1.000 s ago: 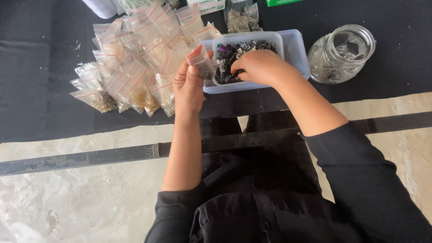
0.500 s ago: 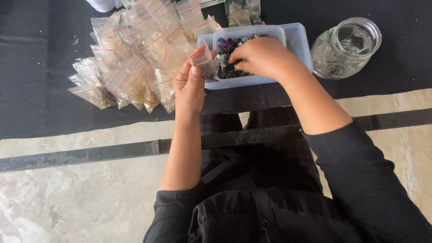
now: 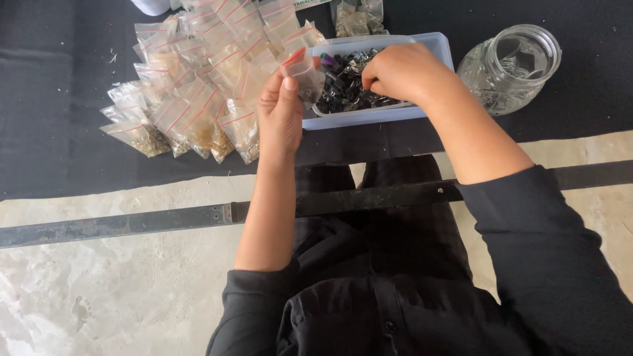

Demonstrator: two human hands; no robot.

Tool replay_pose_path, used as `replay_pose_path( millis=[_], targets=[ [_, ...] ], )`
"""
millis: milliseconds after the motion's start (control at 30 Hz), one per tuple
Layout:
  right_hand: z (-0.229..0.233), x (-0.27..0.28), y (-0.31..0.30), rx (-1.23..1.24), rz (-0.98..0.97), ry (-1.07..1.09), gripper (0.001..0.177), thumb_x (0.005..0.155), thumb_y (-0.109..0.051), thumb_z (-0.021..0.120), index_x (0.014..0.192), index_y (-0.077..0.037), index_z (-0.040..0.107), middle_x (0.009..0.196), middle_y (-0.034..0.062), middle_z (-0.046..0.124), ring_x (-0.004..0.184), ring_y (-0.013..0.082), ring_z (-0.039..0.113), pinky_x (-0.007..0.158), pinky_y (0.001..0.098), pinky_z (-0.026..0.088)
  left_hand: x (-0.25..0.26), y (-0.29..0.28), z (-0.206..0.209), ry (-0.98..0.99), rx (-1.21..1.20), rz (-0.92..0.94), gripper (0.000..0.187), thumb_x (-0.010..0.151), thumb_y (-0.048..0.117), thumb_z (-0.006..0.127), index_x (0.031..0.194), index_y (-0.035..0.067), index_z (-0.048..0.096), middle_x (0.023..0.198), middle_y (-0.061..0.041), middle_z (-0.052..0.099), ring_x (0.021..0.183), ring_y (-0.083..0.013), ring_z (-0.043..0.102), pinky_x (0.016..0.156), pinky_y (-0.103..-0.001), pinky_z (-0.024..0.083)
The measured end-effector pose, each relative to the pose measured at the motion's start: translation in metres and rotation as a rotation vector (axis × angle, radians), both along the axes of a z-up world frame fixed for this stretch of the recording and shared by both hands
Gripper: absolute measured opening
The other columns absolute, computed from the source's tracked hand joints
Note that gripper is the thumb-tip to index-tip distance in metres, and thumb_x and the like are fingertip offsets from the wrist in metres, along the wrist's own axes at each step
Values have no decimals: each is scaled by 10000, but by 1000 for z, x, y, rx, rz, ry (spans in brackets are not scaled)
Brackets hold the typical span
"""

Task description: Sorting small metal fasteners from a plastic bin and placing them into individual plastic zip-lock bags.

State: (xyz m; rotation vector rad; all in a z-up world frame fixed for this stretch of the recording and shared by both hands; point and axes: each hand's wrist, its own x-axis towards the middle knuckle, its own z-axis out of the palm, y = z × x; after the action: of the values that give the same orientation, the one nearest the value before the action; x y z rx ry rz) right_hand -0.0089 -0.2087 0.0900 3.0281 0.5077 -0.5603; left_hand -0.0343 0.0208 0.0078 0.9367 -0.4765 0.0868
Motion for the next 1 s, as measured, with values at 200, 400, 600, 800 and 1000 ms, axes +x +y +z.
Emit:
replay_pose_path(
  millis=[200, 400, 600, 800, 1000],
  targets=[
    [-14, -1, -21, 20, -42, -190, 289, 1030, -141, 566, 1072, -255, 828, 1010, -6, 799, 1018, 270, 721, 726, 458, 551, 22, -24, 3, -13, 65, -22, 545, 1066, 463, 673, 1436, 69, 603, 1342, -218, 700, 1309, -243, 634, 1091, -379, 516],
    [-3, -9, 0, 121, 49, -287, 278, 975, -243, 637, 1199, -302, 790, 1037, 60, 768, 1004, 378, 702, 750, 527, 533, 31, -34, -1, -23, 83, 39, 487, 1084, 421, 649, 1432, 82, 614, 1336, -158, 716, 1304, -200, 624, 1162, -356, 456],
    [-14, -3, 50, 266, 181, -108, 274, 971, -225, 701, 1241, -190, 727, 1053, 68, 741, 942, 365, 694, 728, 537, 537, 32, -31, 2, -14, 45, 74, 487, 1087, 435, 655, 1435, 97, 622, 1369, -164, 698, 1315, -205, 621, 1069, -336, 499],
    [-28, 11, 43, 201, 164, -148, 214, 1038, -276, 539, 1069, -199, 736, 884, 58, 656, 785, 348, 661, 585, 488, 486, 31, -27, 9, -23, 52, 87, 522, 1084, 438, 662, 1448, 68, 604, 1380, -183, 687, 1318, -220, 610, 1099, -355, 494],
    [-46, 11, -19, 1311, -300, 64, 139, 1083, -157, 503, 1173, -111, 598, 899, 39, 658, 661, 87, 580, 533, 211, 445, 37, -49, 2, -41, 58, 77, 432, 1102, 398, 637, 1415, 100, 641, 1338, -105, 714, 1310, -194, 614, 1172, -368, 435]
  ],
)
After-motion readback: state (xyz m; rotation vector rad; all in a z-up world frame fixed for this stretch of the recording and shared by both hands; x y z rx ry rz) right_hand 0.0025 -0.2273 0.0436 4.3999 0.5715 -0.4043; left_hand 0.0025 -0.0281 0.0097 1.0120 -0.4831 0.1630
